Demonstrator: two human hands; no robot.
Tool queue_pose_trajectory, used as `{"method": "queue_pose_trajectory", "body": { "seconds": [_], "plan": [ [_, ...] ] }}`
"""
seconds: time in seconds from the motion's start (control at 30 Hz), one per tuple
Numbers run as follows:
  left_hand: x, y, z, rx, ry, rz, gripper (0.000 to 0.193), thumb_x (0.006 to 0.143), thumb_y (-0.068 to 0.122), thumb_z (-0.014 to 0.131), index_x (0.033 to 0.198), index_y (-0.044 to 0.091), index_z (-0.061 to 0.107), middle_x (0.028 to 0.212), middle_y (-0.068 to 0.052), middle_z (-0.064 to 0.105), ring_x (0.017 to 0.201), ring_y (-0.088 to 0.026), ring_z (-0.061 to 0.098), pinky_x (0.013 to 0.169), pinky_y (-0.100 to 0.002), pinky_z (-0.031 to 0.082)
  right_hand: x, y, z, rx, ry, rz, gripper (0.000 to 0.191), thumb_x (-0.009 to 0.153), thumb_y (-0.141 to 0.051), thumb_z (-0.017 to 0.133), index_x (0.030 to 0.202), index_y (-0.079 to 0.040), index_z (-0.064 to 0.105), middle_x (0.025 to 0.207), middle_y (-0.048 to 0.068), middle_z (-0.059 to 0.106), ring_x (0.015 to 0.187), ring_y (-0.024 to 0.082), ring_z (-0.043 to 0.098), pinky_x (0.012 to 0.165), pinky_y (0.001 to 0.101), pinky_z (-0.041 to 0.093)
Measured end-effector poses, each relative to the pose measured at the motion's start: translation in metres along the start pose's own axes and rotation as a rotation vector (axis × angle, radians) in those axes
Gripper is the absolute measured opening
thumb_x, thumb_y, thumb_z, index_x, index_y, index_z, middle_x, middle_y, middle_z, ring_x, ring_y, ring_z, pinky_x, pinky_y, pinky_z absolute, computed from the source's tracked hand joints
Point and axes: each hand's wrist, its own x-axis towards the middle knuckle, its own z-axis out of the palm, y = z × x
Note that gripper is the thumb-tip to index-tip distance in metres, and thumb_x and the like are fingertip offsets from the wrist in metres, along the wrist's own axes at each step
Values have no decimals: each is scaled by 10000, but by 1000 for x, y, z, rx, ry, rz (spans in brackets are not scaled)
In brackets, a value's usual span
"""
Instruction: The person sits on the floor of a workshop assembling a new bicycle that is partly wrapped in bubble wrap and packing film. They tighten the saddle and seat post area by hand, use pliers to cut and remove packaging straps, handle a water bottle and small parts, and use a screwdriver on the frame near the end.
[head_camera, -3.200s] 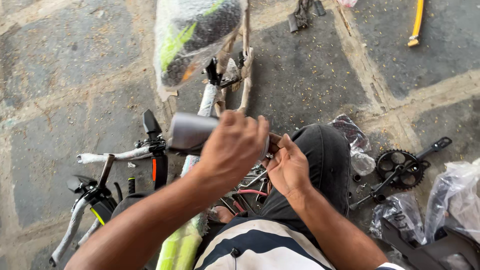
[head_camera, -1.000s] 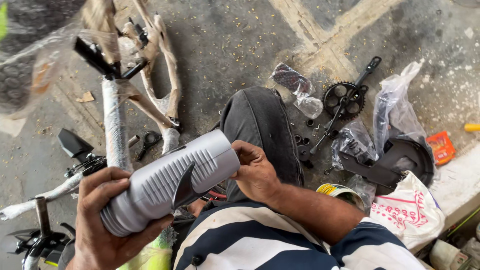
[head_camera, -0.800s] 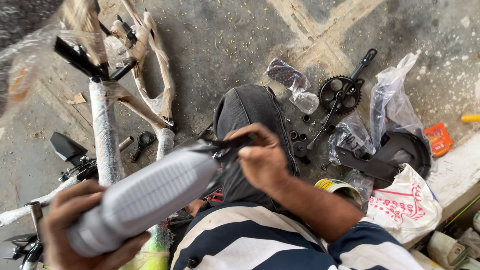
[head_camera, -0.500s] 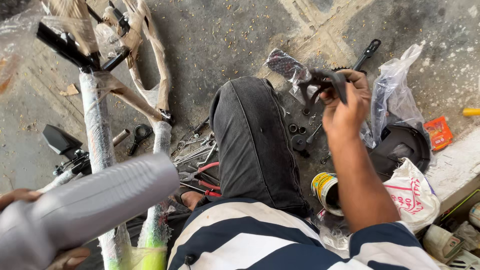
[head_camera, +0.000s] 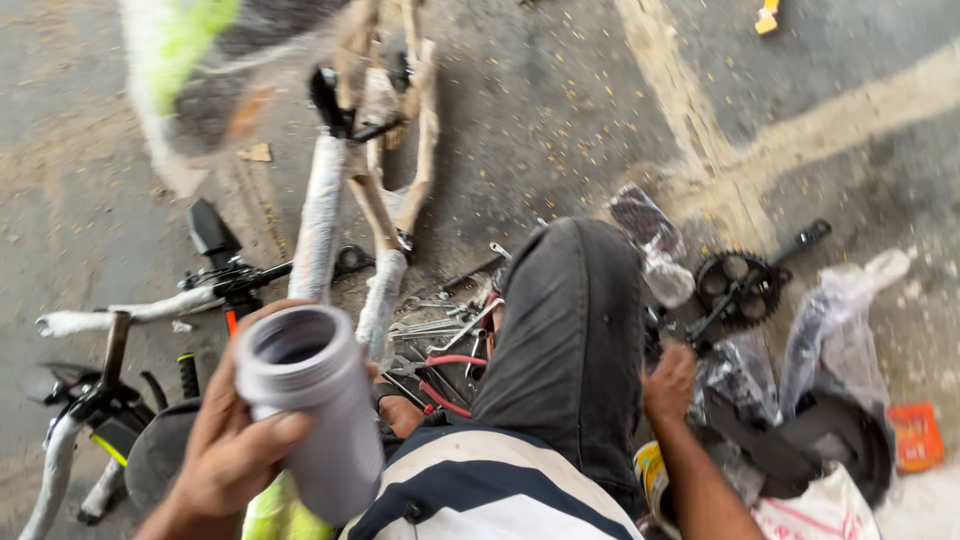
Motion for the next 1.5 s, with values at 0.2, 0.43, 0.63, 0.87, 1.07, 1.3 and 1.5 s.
{"method": "queue_pose_trajectory", "body": {
  "seconds": [0.2, 0.43, 0.63, 0.87, 1.07, 1.3, 1.5],
  "plan": [
    [8, 12, 8, 308, -58, 191, 970, 664, 194, 933, 1470, -5, 431, 1232, -157, 676, 1125, -233, 680, 1000, -422, 559, -6, -9, 12, 642, -476, 431, 504, 986, -361, 552, 1388, -58, 538, 1247, 252, 627, 1130, 429, 625, 940, 514, 513],
    [3, 50, 9, 785, -116, 426, 848, 732, 289, 916, 1438, 66, 503, 1199, -126, 738, 1125, -244, 732, 988, -389, 573, 35, -28, 1, 375, -248, 81, 383, 954, -364, 708, 1081, -13, 624, 971, 208, 686, 917, 325, 662, 815, 466, 521],
    [23, 56, 25, 1122, -173, 537, 953, 648, 313, 861, 1463, 46, 447, 1141, -178, 707, 1068, -374, 682, 926, -472, 515, 113, -106, -178, 1201, 79, -290, 636, 912, -245, 881, 1397, -16, 539, 1269, 92, 648, 1150, 178, 646, 1041, 327, 543],
    [45, 41, 43, 1361, -261, 630, 1165, 556, 309, 871, 1511, -80, 327, 1144, -188, 686, 954, -366, 660, 867, -479, 459, 82, -252, -282, 816, -43, -1099, 824, 631, -298, 935, 1344, -51, 604, 1342, 170, 631, 1214, 320, 665, 1021, 402, 565],
    [41, 35, 39, 1445, -274, 633, 1148, 591, 294, 863, 1529, -76, 314, 1089, -147, 683, 936, -343, 656, 871, -458, 443, 80, -276, -278, 764, -29, -1211, 820, 674, -396, 920, 1322, 0, 612, 1325, 200, 632, 1187, 343, 676, 982, 411, 584],
    [43, 30, 41, 1448, -297, 590, 1238, 508, 278, 887, 1523, -77, 274, 1057, -146, 682, 913, -335, 646, 840, -434, 405, 76, -264, -269, 643, -45, -1107, 950, 723, -630, 689, 1375, 43, 536, 1275, 265, 645, 1141, 399, 691, 952, 436, 568],
    [46, 24, 38, 1456, -327, 619, 1256, 540, 301, 878, 1553, -87, 245, 984, -136, 696, 925, -322, 649, 882, -451, 384, 82, -247, -254, 691, -268, -925, 866, 969, -677, 588, 1591, -92, 440, 1198, 100, 746, 1064, 237, 783, 885, 331, 633]
  ]
}}
